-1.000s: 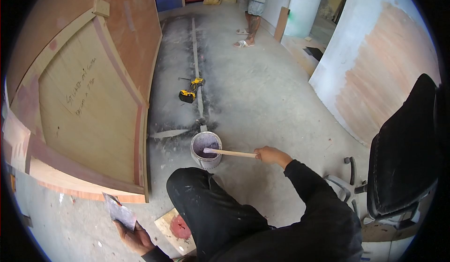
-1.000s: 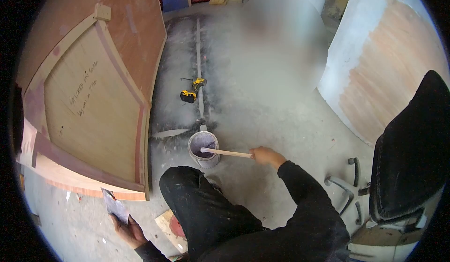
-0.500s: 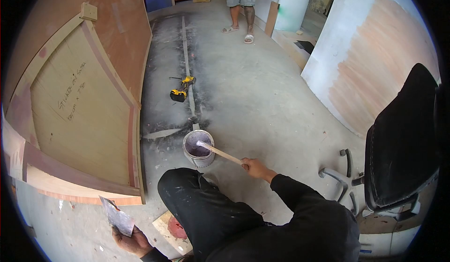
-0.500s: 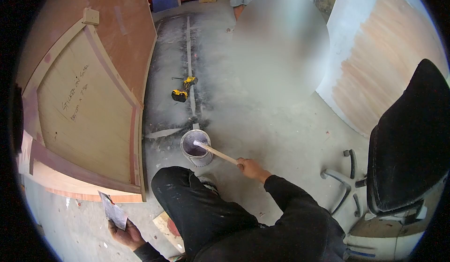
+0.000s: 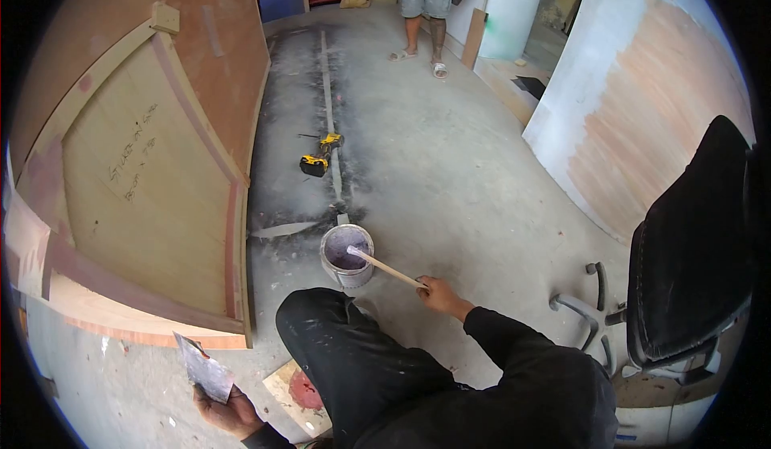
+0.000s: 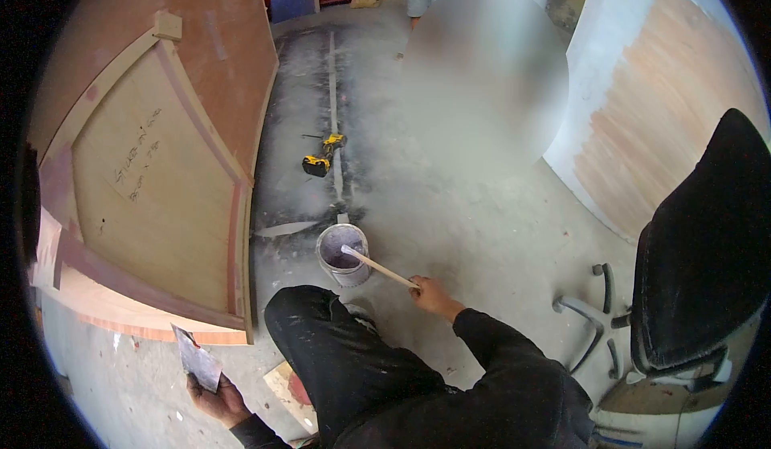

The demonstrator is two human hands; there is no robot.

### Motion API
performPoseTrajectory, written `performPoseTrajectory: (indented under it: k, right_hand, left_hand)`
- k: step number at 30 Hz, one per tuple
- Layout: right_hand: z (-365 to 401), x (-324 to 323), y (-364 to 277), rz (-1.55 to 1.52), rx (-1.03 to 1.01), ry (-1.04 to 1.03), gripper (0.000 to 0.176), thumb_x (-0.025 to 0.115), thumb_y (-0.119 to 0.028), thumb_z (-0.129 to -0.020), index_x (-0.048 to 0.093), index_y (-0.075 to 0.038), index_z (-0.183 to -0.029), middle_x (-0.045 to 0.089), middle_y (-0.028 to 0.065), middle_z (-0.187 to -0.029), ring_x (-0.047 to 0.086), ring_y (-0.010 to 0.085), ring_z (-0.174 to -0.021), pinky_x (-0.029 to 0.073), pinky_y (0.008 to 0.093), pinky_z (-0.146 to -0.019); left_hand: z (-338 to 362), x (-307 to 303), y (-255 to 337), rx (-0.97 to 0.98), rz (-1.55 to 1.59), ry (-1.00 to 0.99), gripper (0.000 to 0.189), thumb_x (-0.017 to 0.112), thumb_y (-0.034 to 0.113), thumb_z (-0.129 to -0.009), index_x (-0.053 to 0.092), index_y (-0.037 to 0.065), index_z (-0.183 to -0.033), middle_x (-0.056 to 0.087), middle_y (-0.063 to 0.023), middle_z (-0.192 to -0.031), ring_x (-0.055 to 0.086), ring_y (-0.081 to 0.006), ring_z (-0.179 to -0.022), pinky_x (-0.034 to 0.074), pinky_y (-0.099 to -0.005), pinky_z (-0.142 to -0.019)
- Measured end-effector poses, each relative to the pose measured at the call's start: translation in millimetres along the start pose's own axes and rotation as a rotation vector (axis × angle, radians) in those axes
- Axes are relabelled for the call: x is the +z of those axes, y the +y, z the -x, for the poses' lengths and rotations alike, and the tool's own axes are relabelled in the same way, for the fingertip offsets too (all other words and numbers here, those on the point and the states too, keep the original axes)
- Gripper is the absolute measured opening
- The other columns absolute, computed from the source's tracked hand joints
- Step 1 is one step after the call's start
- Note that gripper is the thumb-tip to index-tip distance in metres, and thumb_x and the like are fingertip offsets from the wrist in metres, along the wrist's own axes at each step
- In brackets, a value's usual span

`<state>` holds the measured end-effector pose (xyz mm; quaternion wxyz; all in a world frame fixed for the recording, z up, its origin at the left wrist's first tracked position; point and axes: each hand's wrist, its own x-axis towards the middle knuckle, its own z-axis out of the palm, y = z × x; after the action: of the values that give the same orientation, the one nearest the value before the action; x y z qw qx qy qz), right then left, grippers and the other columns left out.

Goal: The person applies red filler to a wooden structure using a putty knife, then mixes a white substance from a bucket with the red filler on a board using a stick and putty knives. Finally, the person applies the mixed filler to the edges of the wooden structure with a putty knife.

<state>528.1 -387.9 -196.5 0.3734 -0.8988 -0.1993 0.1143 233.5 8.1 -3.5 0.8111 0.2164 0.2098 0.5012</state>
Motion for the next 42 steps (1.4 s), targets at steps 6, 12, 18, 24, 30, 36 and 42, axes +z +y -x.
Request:
performPoseTrajectory:
  k: [6, 12, 18, 24, 30, 36, 42]
  right_hand:
    - [-1, 5, 2, -0.013, -0.013, -0.01, 0.022, 0.06, -0.012, -0.087, 0.063, -0.002, -0.106, 0.064, 0.0215, -0.083, 0.061, 0.0347, -0.069, 0.049, 0.0395, -0.066]
    - [-3, 17, 28, -0.027, -0.09, 0.064, 0.021, 0.057, -0.009, -0.087, 0.065, -0.002, -0.105, 0.065, 0.0163, -0.08, 0.061, 0.0238, -0.068, 0.048, 0.0383, -0.064]
    - [-26, 18, 66, -0.044, -0.168, -0.041, 0.019, 0.056, -0.008, -0.088, 0.06, 0.004, -0.101, 0.062, 0.0131, -0.081, 0.06, 0.0237, -0.073, 0.049, 0.039, -0.066]
    - [-48, 99, 2, 0.109, -0.611, -0.105, 0.027, 0.058, -0.019, -0.09, 0.061, 0.003, -0.106, 0.064, 0.0142, -0.09, 0.062, 0.026, -0.082, 0.05, 0.0415, -0.073]
    - [-36, 167, -68, 0.088, -0.817, -0.319, 0.028, 0.057, -0.02, -0.091, 0.061, 0.003, -0.107, 0.064, 0.0145, -0.092, 0.062, 0.0264, -0.084, 0.05, 0.0416, -0.075]
    - [-28, 198, -95, 0.086, -0.893, -0.427, 0.029, 0.057, -0.02, -0.091, 0.06, 0.003, -0.109, 0.064, 0.0148, -0.093, 0.062, 0.0269, -0.085, 0.05, 0.0416, -0.077]
    - [-29, 212, -105, 0.089, -0.926, -0.471, 0.03, 0.057, -0.02, -0.091, 0.06, 0.003, -0.11, 0.064, 0.0151, -0.095, 0.062, 0.0273, -0.087, 0.05, 0.0416, -0.078]
  left_hand:
    - [8, 14, 1, -0.016, 0.019, 0.028, 0.048, 0.046, 0.019, -0.096, 0.043, -0.008, -0.135, 0.05, -0.022, -0.138, 0.054, -0.031, -0.123, 0.048, -0.0426, -0.102]
    - [7, 5, -8, -0.023, -0.018, -0.102, 0.044, 0.048, 0.025, -0.094, 0.053, 0.0, -0.13, 0.058, -0.0148, -0.131, 0.057, -0.0287, -0.118, 0.043, -0.0448, -0.104]
    - [8, 3, -34, -0.018, -0.013, 0.124, 0.028, 0.05, 0.031, -0.096, 0.062, 0.007, -0.107, 0.062, -0.0054, -0.108, 0.057, -0.0212, -0.104, 0.043, -0.0406, -0.097]
    - [16, 28, 8, 0.131, 0.309, -0.342, 0.044, 0.042, 0.028, -0.097, 0.048, -0.001, -0.13, 0.062, -0.0161, -0.123, 0.065, -0.0267, -0.106, 0.047, -0.0399, -0.1]
    - [55, -7, 85, 0.365, 0.341, -0.155, 0.036, 0.044, 0.027, -0.097, 0.053, 0.002, -0.122, 0.065, -0.0108, -0.111, 0.067, -0.0227, -0.1, 0.052, -0.0392, -0.092]
    - [109, -52, 147, 0.534, 0.278, 0.06, 0.033, 0.045, 0.032, -0.098, 0.059, 0.008, -0.117, 0.066, -0.0045, -0.108, 0.067, -0.0176, -0.096, 0.053, -0.0383, -0.087]
    - [174, -71, 200, 0.715, 0.241, 0.15, 0.04, 0.04, 0.031, -0.099, 0.055, 0.004, -0.124, 0.064, -0.0107, -0.116, 0.064, -0.0249, -0.104, 0.049, -0.0398, -0.094]
